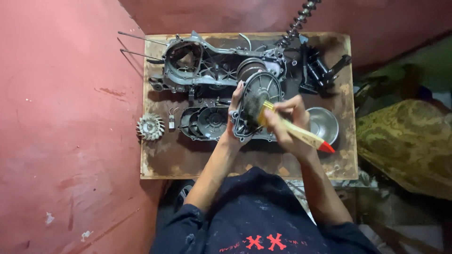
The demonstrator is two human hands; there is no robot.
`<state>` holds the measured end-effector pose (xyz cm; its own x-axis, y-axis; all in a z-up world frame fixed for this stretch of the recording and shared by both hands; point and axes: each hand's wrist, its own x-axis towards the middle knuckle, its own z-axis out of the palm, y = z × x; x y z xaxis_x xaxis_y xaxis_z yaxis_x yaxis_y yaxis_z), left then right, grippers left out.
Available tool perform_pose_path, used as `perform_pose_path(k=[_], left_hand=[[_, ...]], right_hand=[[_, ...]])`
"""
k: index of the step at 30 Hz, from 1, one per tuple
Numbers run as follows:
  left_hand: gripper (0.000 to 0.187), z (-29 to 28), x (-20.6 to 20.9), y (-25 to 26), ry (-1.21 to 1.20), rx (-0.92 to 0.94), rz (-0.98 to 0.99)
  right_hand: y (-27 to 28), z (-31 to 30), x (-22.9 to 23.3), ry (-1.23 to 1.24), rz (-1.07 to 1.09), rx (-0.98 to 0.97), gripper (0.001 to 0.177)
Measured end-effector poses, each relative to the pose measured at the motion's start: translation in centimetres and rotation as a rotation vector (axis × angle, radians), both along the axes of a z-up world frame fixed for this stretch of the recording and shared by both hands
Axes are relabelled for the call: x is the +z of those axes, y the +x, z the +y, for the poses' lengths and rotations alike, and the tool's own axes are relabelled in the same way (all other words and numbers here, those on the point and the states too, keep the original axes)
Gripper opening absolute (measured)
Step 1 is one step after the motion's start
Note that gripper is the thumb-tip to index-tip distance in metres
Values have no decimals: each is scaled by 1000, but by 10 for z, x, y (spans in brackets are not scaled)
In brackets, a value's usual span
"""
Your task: The person cleans various disassembled engine components on a wooden workbench using a brush and a liquid from a metal bowl. They scrub the interior of a large engine casing and a separate circular metal cover, repeatedly dipping the brush into the bowl to apply the cleaning agent.
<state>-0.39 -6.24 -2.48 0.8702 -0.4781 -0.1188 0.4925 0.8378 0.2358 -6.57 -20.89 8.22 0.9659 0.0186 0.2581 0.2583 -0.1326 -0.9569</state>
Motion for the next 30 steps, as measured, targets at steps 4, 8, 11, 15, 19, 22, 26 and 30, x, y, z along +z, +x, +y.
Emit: perform_pose_path(k=[4,8,11,15,19,22,26,30], left_hand=[[70,1,22,-8,160,304,-389],[55,-3,16,1,19,0,56],[54,-7,10,4,14,-7,30],[51,-10,7,8,-39,-53,27],[50,-11,-23,10,67,38,-55],[55,-9,4,11,437,149,-368],[58,-5,42,9,-79,-47,-20],[56,1,27,7,-29,-26,-75]], right_hand=[[4,-10,-19,27,-22,38,19],[6,-17,-12,16,-19,1,22],[7,-24,-19,29,-12,82,22],[8,-11,5,-136,54,-229,24],[6,-27,-5,-108,0,156,25],[13,-19,0,-57,-148,-5,21],[9,-20,-3,-217,-150,-12,24],[18,-8,5,-116,33,-190,23]])
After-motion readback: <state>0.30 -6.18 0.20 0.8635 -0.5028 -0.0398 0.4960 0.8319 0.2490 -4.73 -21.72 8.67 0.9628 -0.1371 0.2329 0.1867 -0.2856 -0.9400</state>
